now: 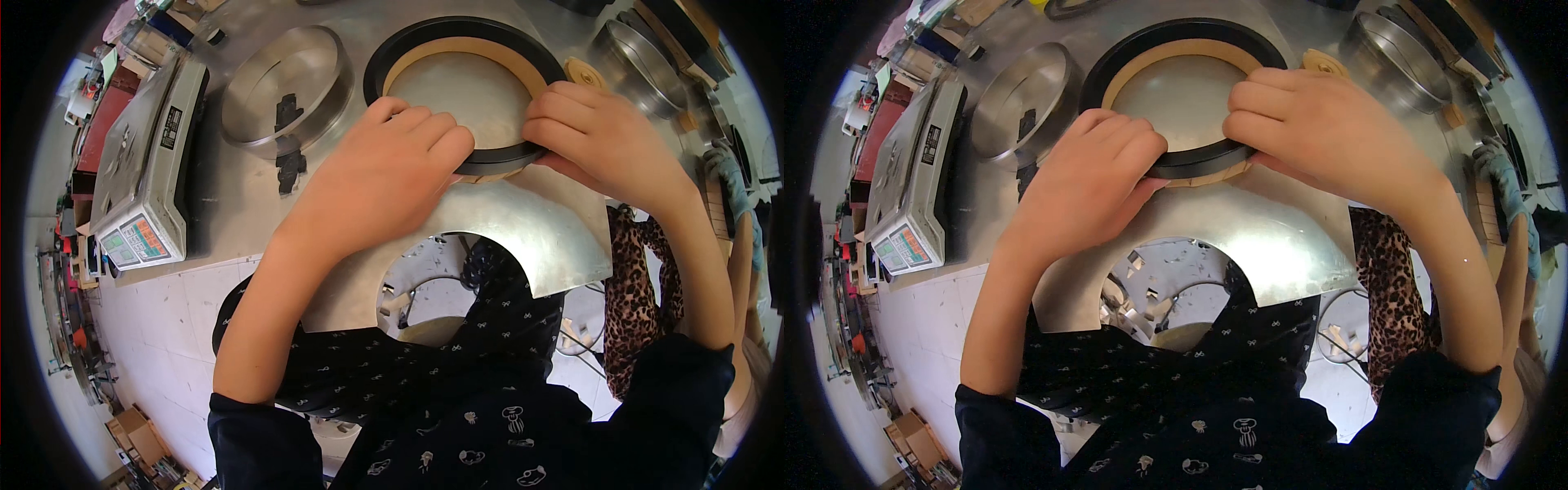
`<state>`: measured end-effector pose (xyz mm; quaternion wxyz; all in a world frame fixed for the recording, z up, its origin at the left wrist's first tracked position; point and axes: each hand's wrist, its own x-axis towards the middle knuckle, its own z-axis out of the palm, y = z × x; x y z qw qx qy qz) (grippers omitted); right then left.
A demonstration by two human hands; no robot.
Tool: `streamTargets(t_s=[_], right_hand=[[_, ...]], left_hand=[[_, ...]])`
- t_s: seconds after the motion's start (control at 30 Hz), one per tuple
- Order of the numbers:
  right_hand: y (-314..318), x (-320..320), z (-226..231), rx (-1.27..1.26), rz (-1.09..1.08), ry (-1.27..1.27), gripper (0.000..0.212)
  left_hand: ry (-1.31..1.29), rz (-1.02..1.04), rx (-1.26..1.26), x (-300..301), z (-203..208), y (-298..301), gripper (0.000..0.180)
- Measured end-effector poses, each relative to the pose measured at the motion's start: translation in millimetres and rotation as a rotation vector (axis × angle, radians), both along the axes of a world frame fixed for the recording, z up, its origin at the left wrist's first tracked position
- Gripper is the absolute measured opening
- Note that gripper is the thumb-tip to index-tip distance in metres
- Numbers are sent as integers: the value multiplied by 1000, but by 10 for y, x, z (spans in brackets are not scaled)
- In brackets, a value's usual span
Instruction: Assembling black and wooden-style circular rings by fitting them together and applying protective tape.
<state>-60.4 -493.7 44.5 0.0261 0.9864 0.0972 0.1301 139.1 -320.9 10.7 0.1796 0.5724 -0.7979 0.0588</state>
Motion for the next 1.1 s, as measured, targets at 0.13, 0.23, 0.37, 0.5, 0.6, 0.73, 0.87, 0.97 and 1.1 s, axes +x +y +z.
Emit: streamTargets(t_s=[0.13, 0.23, 0.37, 0.5, 0.6, 0.73, 0.87, 0.97, 1.1], right_hand=[[-18, -4, -67, -98, 41, -76, 26], [-29, -52, -167, -107, 30, -154, 26], [-257, -143, -271, -59, 49, -216, 27], [-416, -156, -172, -225, -26, -191, 23], [-436, -149, -162, -223, -13, -166, 21], [-447, -181, -257, -162, 34, -119, 21], [-439, -184, -240, -199, 41, -59, 32], [-367, -190, -381, -40, -53, -133, 44], [-238, -280, -389, 137, -129, -117, 55]], left_hand=[[20, -14, -1, -55, 45, -8, 29], [3, 35, -54, -98, -29, -33, 29], [1, 16, -94, -134, -36, -95, 29], [-60, 39, -45, -136, -12, -67, 31], [-63, 72, -57, -182, -11, -63, 33], [-81, 43, 25, -197, 17, -83, 34], [-52, 58, -76, -273, -114, -158, 35], [-41, 58, -98, -246, -144, -141, 34], [2, 58, 52, -261, -83, -154, 33]])
